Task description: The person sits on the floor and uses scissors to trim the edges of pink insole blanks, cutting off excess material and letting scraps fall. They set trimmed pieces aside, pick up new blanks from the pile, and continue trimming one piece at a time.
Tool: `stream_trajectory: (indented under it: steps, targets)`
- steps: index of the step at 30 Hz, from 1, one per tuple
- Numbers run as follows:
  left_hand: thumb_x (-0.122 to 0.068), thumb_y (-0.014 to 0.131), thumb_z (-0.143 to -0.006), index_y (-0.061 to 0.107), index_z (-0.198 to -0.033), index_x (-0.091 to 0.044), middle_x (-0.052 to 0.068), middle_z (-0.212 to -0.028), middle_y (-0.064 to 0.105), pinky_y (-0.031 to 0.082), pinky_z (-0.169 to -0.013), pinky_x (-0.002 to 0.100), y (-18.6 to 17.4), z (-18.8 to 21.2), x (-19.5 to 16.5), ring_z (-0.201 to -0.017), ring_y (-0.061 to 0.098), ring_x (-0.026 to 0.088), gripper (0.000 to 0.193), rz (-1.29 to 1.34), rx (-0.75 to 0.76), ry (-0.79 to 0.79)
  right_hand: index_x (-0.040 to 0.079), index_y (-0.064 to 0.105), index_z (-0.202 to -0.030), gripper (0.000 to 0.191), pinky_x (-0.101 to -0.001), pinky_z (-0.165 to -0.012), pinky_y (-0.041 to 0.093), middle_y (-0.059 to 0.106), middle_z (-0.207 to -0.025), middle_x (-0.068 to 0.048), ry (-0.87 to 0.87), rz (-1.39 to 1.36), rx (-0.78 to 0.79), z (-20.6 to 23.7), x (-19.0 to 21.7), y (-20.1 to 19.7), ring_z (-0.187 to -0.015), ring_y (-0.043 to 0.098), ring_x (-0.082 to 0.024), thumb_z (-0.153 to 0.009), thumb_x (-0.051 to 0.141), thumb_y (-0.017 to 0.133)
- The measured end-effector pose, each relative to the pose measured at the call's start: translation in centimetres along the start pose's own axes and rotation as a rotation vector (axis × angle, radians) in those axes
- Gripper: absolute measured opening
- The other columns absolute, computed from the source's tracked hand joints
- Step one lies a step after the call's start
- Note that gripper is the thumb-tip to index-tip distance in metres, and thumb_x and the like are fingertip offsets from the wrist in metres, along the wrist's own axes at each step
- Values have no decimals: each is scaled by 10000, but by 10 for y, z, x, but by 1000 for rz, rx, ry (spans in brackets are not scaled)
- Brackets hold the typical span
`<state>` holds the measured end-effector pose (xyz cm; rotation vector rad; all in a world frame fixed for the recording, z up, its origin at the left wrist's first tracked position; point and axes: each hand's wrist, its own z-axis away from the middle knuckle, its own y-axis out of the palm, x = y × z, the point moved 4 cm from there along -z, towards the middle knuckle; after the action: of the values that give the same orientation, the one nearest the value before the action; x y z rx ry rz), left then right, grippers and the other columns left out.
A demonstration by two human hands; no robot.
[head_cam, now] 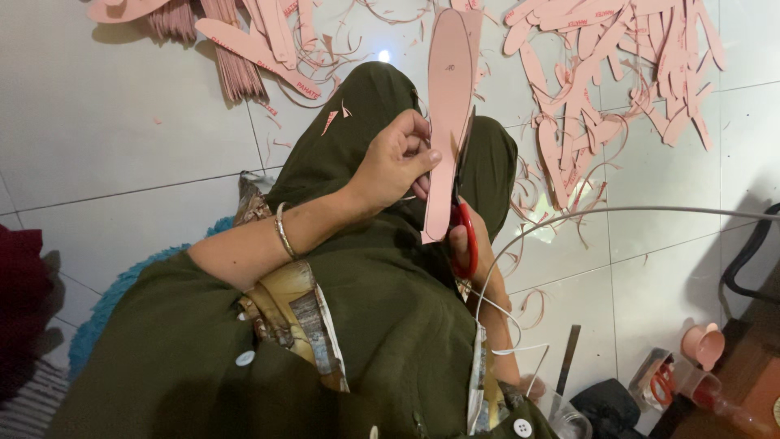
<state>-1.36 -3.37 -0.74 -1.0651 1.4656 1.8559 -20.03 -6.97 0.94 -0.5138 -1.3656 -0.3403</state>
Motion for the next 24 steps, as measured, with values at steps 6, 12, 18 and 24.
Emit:
stream_trajectory:
  steps: [6,12,18,24]
  targets:
    - [-50,599,-1018,457,-1102,-27,81,-799,645,579,-522,256,3,3,0,-588,649,116,166,-15,-15,-37,-99,554,-1360,1159,-228,-684,416,644,-967,-4,45,7,-19,-4,-5,2,-815,534,-82,-833,925,425]
    - [-44,598,-1010,451,-1103,-36,66,-842,653,581,-541,248,4,3,3,-646,655,98,174,31,-27,-20,-39,631,-1025,1036,-241,-638,452,636,-820,-28,13,35,-44,1,-28,-2,-732,589,-95,-839,948,377]
    - [-41,600,-1030,462,-1109,-29,79,-850,653,578,-556,249,2,3,6,-653,648,103,160,19,-2,8,-60,603,-1034,1017,-265,-589,427,603,-814,-35,18,-63,-86,2,-33,5,-698,548,-119,-841,923,427]
    - [-33,596,-999,461,-1092,-25,81,-864,680,591,-548,250,7,8,7,-646,669,107,165,-15,63,-58,-74,537,-1230,1039,-277,-664,432,564,-925,-36,19,-325,-11,-4,-17,16,-791,529,-118,-841,889,511]
